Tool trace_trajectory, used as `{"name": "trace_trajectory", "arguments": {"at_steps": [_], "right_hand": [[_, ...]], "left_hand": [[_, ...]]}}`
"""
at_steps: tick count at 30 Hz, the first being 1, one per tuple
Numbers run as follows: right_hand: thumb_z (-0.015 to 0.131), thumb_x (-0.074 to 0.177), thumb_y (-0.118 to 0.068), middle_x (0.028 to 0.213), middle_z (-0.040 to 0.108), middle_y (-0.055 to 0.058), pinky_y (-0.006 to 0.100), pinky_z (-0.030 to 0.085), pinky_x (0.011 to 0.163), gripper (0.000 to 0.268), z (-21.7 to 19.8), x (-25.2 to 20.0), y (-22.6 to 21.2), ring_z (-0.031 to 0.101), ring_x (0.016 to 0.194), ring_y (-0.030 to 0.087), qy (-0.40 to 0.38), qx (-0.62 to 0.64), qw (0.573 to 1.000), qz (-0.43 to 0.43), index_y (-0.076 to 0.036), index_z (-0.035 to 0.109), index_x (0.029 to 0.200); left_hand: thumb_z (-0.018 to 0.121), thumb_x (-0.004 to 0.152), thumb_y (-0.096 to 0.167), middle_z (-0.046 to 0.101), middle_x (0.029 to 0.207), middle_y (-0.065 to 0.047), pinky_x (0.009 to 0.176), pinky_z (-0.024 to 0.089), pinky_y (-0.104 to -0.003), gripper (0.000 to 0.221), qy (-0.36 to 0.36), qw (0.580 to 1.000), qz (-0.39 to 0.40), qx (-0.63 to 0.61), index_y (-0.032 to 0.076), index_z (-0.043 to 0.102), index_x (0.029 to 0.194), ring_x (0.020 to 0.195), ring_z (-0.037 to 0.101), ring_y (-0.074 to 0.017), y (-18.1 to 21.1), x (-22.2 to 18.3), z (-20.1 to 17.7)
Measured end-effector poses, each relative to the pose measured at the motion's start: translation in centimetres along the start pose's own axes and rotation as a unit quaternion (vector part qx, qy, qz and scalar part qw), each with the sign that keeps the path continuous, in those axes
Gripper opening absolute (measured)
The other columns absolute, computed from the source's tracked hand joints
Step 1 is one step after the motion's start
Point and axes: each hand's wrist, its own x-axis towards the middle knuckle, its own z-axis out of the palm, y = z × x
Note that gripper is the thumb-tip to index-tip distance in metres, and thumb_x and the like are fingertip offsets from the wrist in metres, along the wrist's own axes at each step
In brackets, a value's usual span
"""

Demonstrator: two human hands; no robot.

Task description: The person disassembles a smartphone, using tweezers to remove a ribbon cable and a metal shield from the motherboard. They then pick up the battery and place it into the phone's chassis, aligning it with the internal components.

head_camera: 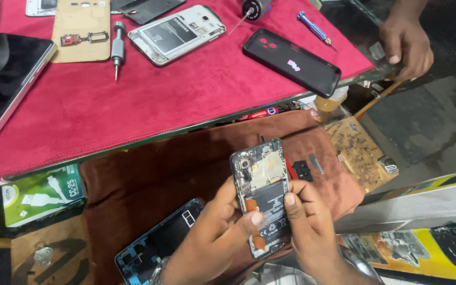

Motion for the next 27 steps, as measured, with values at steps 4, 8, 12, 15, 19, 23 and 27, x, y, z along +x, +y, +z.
{"name": "trace_trajectory", "arguments": {"at_steps": [4, 8, 12, 15, 19, 23, 27], "right_hand": [[0.052, 0.108, -0.02, 0.102, 0.069, 0.009, 0.028, 0.054, 0.08, 0.029, 0.2, 0.7, -0.8, 0.063, 0.089, 0.011, -0.011, 0.036, 0.998, 0.056, 0.006, 0.059, 0.12], [0.045, 0.103, -0.027, 0.103, 0.074, 0.012, 0.033, 0.058, 0.083, 0.038, 0.3, 1.0, -1.5, 0.07, 0.091, 0.016, -0.031, 0.099, 0.985, 0.139, 0.006, 0.061, 0.116], [0.045, 0.108, -0.026, 0.1, 0.075, 0.013, 0.031, 0.057, 0.08, 0.04, -0.9, 0.4, -0.7, 0.069, 0.087, 0.015, -0.082, 0.0, 0.993, 0.088, 0.008, 0.066, 0.113], [0.049, 0.114, -0.033, 0.092, 0.071, 0.013, 0.03, 0.052, 0.069, 0.046, -2.6, 0.1, 0.0, 0.062, 0.078, 0.014, -0.049, -0.153, 0.987, 0.016, 0.009, 0.069, 0.109], [0.04, 0.11, -0.046, 0.094, 0.071, 0.012, 0.028, 0.05, 0.063, 0.06, -3.1, 0.7, 0.0, 0.063, 0.075, 0.015, -0.083, -0.019, 0.993, 0.082, 0.008, 0.064, 0.12], [0.036, 0.108, -0.05, 0.095, 0.069, 0.01, 0.028, 0.054, 0.073, 0.064, -2.9, 2.3, -0.3, 0.065, 0.081, 0.015, -0.095, 0.007, 0.989, 0.11, 0.006, 0.062, 0.122], [0.053, 0.107, -0.026, 0.095, 0.067, 0.008, 0.028, 0.055, 0.073, 0.035, -3.7, 3.2, 0.6, 0.062, 0.08, 0.014, -0.066, -0.105, 0.985, 0.116, 0.003, 0.063, 0.124]], "left_hand": [[0.056, 0.1, 0.004, 0.065, 0.133, -0.018, 0.105, 0.052, -0.037, 0.052, 0.054, 0.998, 0.017, -0.005, -0.004, 0.04, 0.149, 0.121, 0.063, -0.0195, -0.5, 0.2, -0.2], [0.056, 0.1, 0.003, 0.067, 0.13, -0.019, 0.105, 0.053, -0.037, 0.05, 0.082, 0.995, 0.053, -0.013, -0.003, 0.04, 0.148, 0.119, 0.064, -0.0195, -0.7, 0.1, -0.3], [0.056, 0.101, 0.004, 0.065, 0.132, -0.016, 0.107, 0.052, -0.036, 0.051, 0.079, 0.995, 0.062, -0.016, -0.002, 0.038, 0.148, 0.122, 0.063, -0.0178, -0.3, -0.2, -0.2], [0.059, 0.102, 0.008, 0.064, 0.132, -0.014, 0.107, 0.052, -0.035, 0.052, 0.077, 0.994, 0.073, -0.023, -0.002, 0.038, 0.149, 0.122, 0.062, -0.0158, -0.3, -0.4, 0.1], [0.065, 0.101, 0.011, 0.066, 0.127, -0.011, 0.096, 0.057, -0.033, 0.058, 0.124, 0.985, 0.118, 0.016, -0.002, 0.04, 0.152, 0.109, 0.065, -0.0145, 0.5, -1.6, -1.9], [0.072, 0.096, 0.021, 0.063, 0.11, -0.017, 0.082, 0.056, -0.04, 0.061, 0.368, 0.912, 0.183, 0.002, -0.012, 0.045, 0.14, 0.09, 0.062, -0.0267, 2.0, -5.5, -6.2], [0.062, 0.1, 0.036, 0.05, 0.141, -0.037, 0.097, 0.053, -0.055, 0.062, 0.18, 0.92, 0.277, -0.21, -0.003, 0.045, 0.145, 0.12, 0.059, -0.0447, 5.6, -9.3, -7.9]]}}
